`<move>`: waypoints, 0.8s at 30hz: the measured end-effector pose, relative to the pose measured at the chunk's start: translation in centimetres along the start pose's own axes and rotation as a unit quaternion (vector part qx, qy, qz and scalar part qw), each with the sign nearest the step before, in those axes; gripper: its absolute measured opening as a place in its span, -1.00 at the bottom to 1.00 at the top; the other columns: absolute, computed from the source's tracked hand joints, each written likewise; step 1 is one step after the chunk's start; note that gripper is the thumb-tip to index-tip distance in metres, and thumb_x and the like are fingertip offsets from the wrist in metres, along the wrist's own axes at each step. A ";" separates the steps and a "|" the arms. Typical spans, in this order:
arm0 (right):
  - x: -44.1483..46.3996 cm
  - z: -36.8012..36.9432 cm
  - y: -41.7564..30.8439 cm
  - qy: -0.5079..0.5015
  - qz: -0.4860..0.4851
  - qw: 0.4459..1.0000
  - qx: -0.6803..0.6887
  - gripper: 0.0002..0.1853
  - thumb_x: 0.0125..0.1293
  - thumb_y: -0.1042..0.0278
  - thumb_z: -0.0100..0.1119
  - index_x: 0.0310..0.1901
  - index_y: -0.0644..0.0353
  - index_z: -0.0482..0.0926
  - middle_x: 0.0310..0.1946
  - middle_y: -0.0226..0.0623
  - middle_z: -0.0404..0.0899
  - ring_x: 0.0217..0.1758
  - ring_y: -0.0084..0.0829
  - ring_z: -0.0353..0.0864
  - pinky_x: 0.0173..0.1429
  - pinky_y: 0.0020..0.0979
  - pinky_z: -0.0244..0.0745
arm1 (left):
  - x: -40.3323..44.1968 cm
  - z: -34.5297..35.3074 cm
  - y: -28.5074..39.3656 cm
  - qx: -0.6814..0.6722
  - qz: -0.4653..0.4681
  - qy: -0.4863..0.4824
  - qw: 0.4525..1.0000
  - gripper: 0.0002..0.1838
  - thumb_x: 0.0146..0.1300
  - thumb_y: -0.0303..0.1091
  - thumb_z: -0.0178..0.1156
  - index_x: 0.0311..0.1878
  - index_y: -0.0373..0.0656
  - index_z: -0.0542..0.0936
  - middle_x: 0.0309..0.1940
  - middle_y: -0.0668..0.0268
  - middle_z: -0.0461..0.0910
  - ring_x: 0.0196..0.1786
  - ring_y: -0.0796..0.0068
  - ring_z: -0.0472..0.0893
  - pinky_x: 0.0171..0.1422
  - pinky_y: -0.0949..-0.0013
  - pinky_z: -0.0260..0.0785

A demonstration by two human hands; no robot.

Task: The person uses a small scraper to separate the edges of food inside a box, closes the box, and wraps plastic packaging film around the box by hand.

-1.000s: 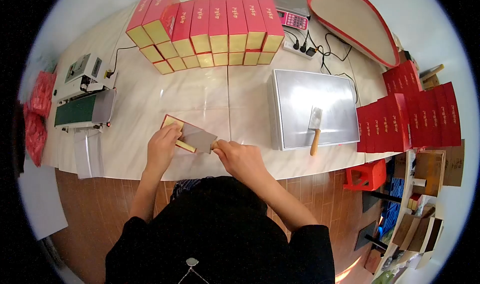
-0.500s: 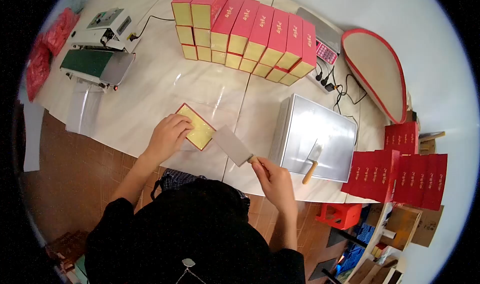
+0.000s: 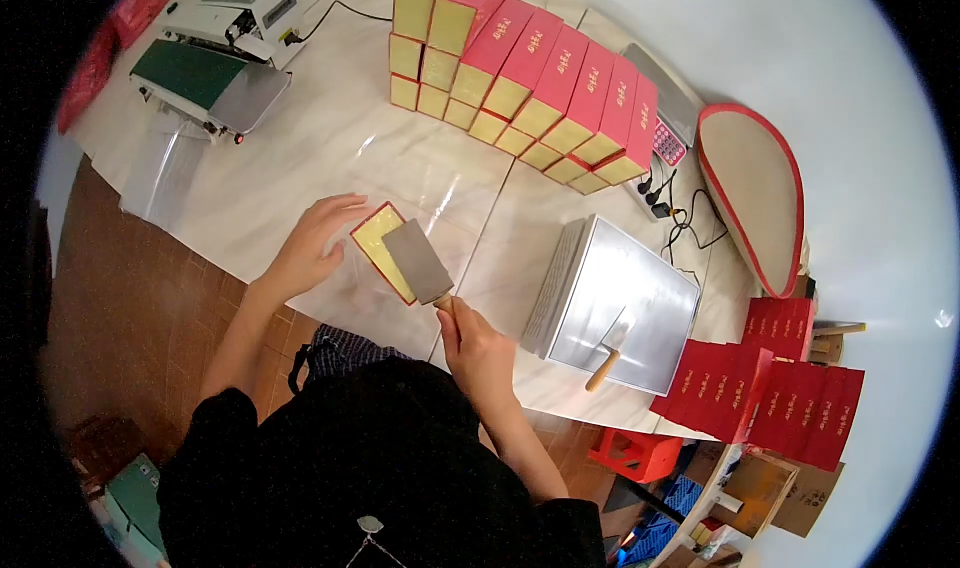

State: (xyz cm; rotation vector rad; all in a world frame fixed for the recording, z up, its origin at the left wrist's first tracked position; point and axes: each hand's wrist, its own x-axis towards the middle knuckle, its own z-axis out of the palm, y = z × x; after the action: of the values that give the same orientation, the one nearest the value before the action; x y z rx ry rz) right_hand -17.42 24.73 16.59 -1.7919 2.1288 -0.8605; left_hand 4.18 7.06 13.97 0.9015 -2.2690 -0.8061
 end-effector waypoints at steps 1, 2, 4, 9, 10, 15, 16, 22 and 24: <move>0.1 0.1 -0.1 -0.002 -0.002 1.000 -0.002 -0.81 0.36 0.28 0.22 -0.09 0.17 0.62 -0.44 -0.20 0.65 -0.49 -0.18 0.63 -0.44 -0.25 0.49 | 0.1 0.1 -0.1 -0.034 -0.004 -0.050 0.998 -0.41 0.02 -0.67 0.11 0.19 -0.06 0.56 0.27 0.18 0.43 0.37 0.10 0.32 0.45 0.13 0.16; 0.2 0.1 -0.3 -0.011 -0.012 1.000 0.000 -0.81 0.36 0.28 0.21 -0.09 0.16 0.62 -0.45 -0.20 0.64 -0.50 -0.18 0.63 -0.45 -0.25 0.48 | 0.2 0.3 -0.1 -0.069 -0.006 -0.100 0.993 -0.37 0.02 -0.66 0.15 0.23 0.01 0.55 0.37 0.20 0.34 0.49 0.07 0.17 0.55 0.10 0.03; 0.4 0.1 -0.6 -0.022 -0.023 0.999 -0.002 -0.82 0.37 0.28 0.21 -0.09 0.15 0.61 -0.46 -0.21 0.64 -0.50 -0.19 0.62 -0.46 -0.25 0.48 | 0.6 0.7 -0.2 -0.088 0.004 -0.123 0.989 -0.41 0.01 -0.60 0.23 0.18 0.07 0.61 0.41 0.21 0.29 0.51 0.05 0.12 0.56 0.08 0.02; 0.9 -0.5 -0.7 -0.071 -0.009 0.997 0.011 -0.83 0.39 0.26 0.17 -0.08 0.11 0.62 -0.47 -0.19 0.63 -0.49 -0.13 0.62 -0.45 -0.19 0.47 | 2.0 1.4 -0.6 -0.106 0.063 -0.159 0.979 -0.65 -0.05 -0.38 0.44 -0.11 0.13 0.77 0.48 0.26 0.23 0.54 0.02 0.05 0.58 0.02 -0.06; 1.0 -0.6 -0.6 -0.072 -0.010 0.997 0.010 -0.83 0.39 0.26 0.17 -0.08 0.11 0.62 -0.47 -0.19 0.63 -0.49 -0.13 0.62 -0.45 -0.19 0.47 | 2.4 1.5 -0.6 -0.099 0.087 -0.163 0.978 -0.77 -0.03 -0.29 0.45 -0.22 0.09 0.77 0.45 0.29 0.28 0.53 0.04 0.08 0.56 0.02 -0.04; 1.3 -0.5 -0.2 -0.083 -0.001 0.996 0.034 -0.81 0.43 0.23 0.12 -0.08 0.12 0.62 -0.46 -0.14 0.64 -0.47 -0.08 0.63 -0.44 -0.16 0.46 | 3.8 2.0 -0.3 -0.144 0.081 -0.179 0.970 -0.85 0.04 -0.17 0.45 -0.43 0.00 0.76 0.36 0.36 0.42 0.53 0.07 0.11 0.54 0.04 -0.01; 1.3 -0.6 -0.2 -0.083 -0.002 0.996 0.035 -0.81 0.43 0.23 0.12 -0.08 0.12 0.62 -0.46 -0.14 0.64 -0.47 -0.08 0.63 -0.44 -0.16 0.46 | 3.8 2.5 -0.5 -0.172 0.066 -0.184 0.966 -0.86 0.03 -0.21 0.45 -0.45 -0.03 0.73 0.35 0.35 0.43 0.53 0.08 0.09 0.55 0.03 -0.04; 1.5 -1.0 -0.6 -0.106 -0.015 0.994 0.006 -0.80 0.46 0.21 0.07 -0.10 0.09 0.62 -0.46 -0.15 0.64 -0.49 -0.09 0.62 -0.46 -0.16 0.47 | 4.4 4.2 -1.5 -0.172 0.090 -0.167 0.967 -0.82 0.08 -0.22 0.42 -0.46 -0.08 0.68 0.18 0.41 0.55 0.49 0.12 0.20 0.50 0.01 0.03; 1.5 -1.0 -0.5 -0.110 -0.022 0.994 -0.017 -0.81 0.46 0.21 0.07 -0.10 0.07 0.62 -0.46 -0.17 0.65 -0.49 -0.11 0.63 -0.47 -0.17 0.47 | 4.6 4.2 -1.5 -0.167 0.092 -0.170 0.967 -0.83 0.08 -0.23 0.41 -0.45 -0.09 0.67 0.15 0.41 0.56 0.48 0.12 0.22 0.50 0.01 0.03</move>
State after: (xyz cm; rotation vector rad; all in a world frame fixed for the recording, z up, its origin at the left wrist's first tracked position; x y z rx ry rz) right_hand -17.84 23.57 18.00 -1.8618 1.9834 -0.6078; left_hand -0.93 4.15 11.42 0.4155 -2.3531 -1.2887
